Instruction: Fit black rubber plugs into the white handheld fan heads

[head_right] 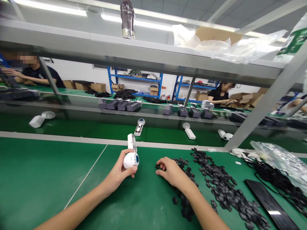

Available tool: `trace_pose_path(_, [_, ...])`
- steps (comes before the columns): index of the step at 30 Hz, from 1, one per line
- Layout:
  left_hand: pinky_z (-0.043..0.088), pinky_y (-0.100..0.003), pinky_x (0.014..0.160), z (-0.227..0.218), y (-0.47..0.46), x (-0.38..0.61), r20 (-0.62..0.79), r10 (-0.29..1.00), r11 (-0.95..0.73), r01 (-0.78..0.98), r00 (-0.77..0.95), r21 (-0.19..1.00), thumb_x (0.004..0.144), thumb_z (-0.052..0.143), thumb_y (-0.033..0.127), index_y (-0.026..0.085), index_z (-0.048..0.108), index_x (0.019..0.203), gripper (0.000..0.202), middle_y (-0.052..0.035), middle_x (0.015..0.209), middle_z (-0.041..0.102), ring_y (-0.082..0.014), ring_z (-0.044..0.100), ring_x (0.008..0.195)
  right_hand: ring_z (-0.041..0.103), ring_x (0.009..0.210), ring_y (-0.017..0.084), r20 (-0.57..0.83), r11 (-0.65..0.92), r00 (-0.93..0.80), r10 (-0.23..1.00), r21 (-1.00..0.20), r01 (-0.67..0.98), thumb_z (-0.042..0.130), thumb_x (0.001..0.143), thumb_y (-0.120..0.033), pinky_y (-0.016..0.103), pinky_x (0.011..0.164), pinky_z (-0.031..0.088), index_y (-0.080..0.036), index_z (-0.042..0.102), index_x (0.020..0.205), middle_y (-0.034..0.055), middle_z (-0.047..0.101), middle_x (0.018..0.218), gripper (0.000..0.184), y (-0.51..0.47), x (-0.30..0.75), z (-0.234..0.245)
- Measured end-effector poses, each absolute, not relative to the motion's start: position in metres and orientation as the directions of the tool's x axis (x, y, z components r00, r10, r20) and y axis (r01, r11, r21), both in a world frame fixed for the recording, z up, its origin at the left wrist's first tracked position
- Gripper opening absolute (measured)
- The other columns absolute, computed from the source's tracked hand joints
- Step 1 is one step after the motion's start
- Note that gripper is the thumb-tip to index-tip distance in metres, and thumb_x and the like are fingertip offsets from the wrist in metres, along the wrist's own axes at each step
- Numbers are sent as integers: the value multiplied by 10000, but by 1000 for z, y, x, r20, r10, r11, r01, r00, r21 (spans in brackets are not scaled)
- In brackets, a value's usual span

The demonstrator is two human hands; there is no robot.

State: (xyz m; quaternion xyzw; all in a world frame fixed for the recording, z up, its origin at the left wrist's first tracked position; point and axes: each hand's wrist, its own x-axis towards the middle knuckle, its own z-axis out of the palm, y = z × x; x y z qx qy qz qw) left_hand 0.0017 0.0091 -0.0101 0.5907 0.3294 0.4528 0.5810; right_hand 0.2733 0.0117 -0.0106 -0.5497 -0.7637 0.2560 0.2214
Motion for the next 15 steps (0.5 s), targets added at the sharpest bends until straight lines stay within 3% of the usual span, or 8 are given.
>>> trace_pose_path(4, [532,-276,655,-16,8,3,157,896,-113,-130,414,985,913,716,336,295,356,1318,543,21,963,544,-135,555,760,682,853,221,135,316,-294,946,-580,751,587,976,-300,345,810,522,-205,770,1012,73,718,964,209,14,269,-10])
trace_pose_path(6, [513,-280,672,-18,7,3,143,887,-104,-112,438,988,929,701,338,305,348,1371,566,16,980,531,-134,533,763,702,873,240,157,299,-258,953,-617,728,571,987,-307,368,834,526,-201,779,987,80,753,952,234,12,263,-9])
trace_pose_path(10, [471,-303,764,-21,3,4,137,867,-149,-14,479,989,958,656,319,336,349,1442,573,5,1030,515,-146,517,817,743,793,236,11,98,-226,974,-921,377,716,904,-396,329,744,580,-175,742,958,71,789,826,229,1,248,-3])
trace_pose_path(12, [455,-320,836,-20,0,4,173,855,-237,72,489,969,944,657,269,341,411,1402,525,-11,1118,516,-171,532,915,751,777,227,-53,3,-270,961,-979,203,766,865,-435,307,717,591,-164,722,904,73,792,800,277,-6,239,0])
trace_pose_path(15, [446,-333,886,-15,-5,5,227,821,-364,175,523,915,911,649,194,337,469,1350,495,-25,1211,501,-199,543,1002,746,748,206,-95,-54,-340,936,-990,127,794,843,-455,288,700,589,-149,725,859,73,786,775,314,-15,230,2])
